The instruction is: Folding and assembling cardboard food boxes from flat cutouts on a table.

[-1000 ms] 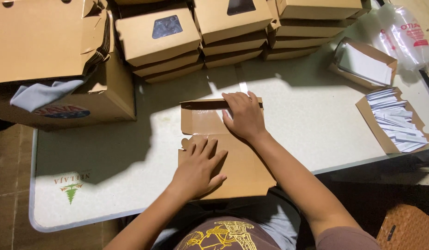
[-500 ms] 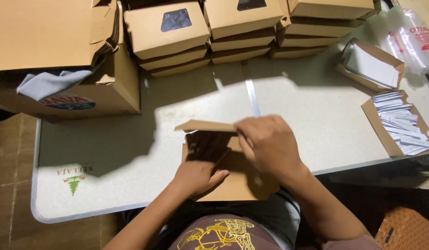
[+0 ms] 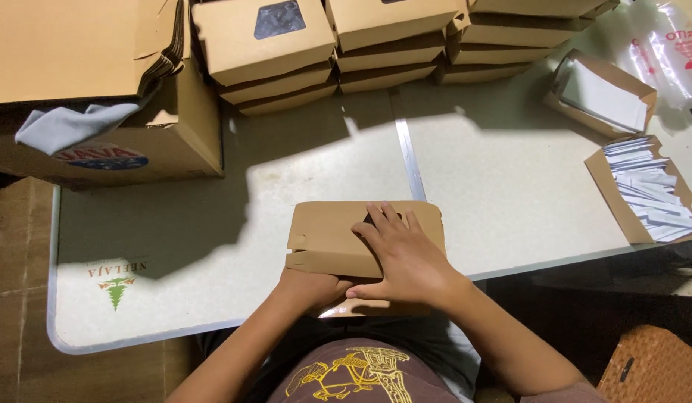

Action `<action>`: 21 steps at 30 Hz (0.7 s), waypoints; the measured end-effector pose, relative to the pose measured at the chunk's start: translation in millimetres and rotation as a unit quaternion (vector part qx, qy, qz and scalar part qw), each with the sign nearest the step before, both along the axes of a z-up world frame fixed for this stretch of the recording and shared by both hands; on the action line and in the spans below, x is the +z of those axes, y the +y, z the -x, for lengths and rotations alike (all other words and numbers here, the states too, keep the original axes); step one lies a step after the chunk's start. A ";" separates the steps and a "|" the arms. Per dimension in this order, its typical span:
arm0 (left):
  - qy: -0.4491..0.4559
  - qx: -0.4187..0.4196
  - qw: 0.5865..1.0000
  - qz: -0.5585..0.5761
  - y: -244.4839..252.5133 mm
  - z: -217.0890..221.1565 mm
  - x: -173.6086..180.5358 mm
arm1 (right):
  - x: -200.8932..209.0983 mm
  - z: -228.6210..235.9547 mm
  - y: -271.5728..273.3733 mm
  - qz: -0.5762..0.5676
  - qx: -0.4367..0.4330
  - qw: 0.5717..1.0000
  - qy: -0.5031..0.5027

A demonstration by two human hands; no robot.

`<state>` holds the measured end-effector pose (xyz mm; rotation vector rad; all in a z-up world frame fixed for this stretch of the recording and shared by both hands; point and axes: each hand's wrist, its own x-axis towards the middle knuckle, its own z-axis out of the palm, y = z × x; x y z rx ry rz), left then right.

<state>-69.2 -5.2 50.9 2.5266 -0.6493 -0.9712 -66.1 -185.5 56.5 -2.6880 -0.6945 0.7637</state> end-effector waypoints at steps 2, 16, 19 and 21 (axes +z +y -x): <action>0.005 -0.002 1.000 -0.002 -0.5 -0.2 -3.2 | -4.7 4.2 2.9 0.013 0.000 1.000 0.000; -0.148 -0.029 0.988 0.029 37.4 22.5 -60.5 | -24.9 -3.2 -1.3 0.081 0.018 0.996 -0.024; -0.154 -0.037 0.987 0.001 39.3 23.0 -65.2 | -23.0 -17.8 -15.8 0.034 0.033 0.993 -0.106; -0.171 -0.051 0.984 -0.016 39.7 22.2 -62.1 | -27.6 -30.8 -33.9 -0.069 0.022 0.945 -0.318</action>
